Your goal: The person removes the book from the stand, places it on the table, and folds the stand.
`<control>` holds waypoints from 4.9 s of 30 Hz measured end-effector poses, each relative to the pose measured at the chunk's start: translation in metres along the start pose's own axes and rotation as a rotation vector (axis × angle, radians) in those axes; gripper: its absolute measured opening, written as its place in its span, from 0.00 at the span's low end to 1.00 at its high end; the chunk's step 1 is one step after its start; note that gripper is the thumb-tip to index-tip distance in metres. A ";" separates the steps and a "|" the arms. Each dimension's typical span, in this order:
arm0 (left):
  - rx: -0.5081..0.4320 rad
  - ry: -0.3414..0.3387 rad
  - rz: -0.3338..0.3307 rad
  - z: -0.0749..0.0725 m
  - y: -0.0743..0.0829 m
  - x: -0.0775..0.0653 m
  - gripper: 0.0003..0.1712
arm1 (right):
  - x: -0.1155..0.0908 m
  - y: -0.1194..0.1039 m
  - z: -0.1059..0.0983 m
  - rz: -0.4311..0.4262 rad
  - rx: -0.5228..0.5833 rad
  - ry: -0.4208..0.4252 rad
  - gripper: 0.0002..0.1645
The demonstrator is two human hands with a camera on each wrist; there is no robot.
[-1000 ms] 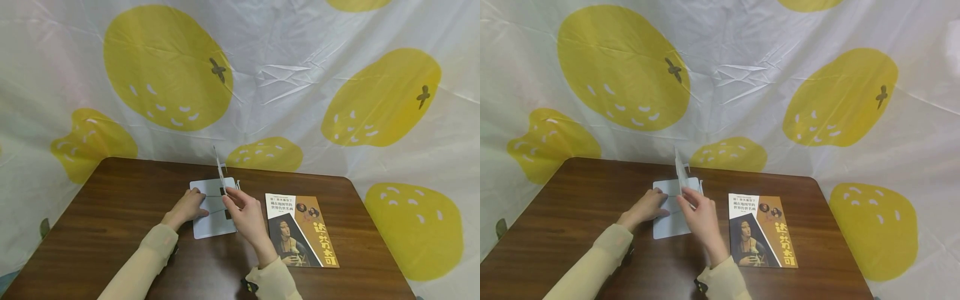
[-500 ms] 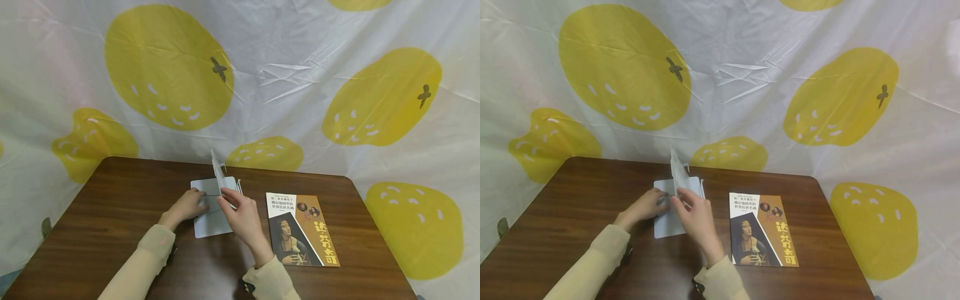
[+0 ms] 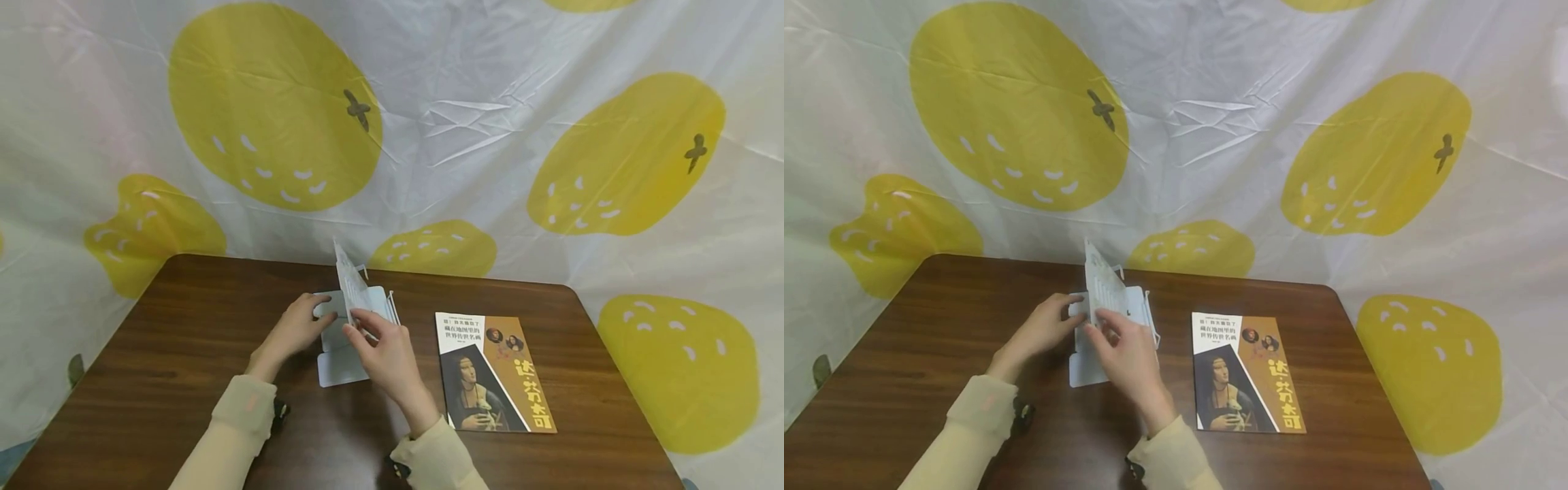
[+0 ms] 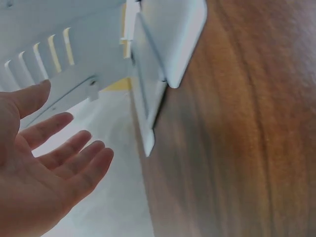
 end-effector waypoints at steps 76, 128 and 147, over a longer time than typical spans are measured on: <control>-0.450 0.317 -0.382 -0.027 -0.022 -0.034 0.21 | 0.006 0.048 0.003 -0.029 -0.328 -0.221 0.18; -0.409 0.177 -0.430 -0.018 -0.051 -0.036 0.22 | 0.033 0.149 -0.062 -0.036 -0.483 -0.530 0.46; -0.258 -0.019 -0.398 -0.001 -0.064 -0.042 0.34 | 0.034 0.149 -0.060 -0.027 -0.461 -0.522 0.46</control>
Point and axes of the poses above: each hand's wrist, its own x-axis towards the middle knuckle, its own z-axis out of the palm, y = z × x, the point moved 7 cm from there along x, towards the middle knuckle, and after that the axes turned 5 degrees about y, right-handed, at the moved point
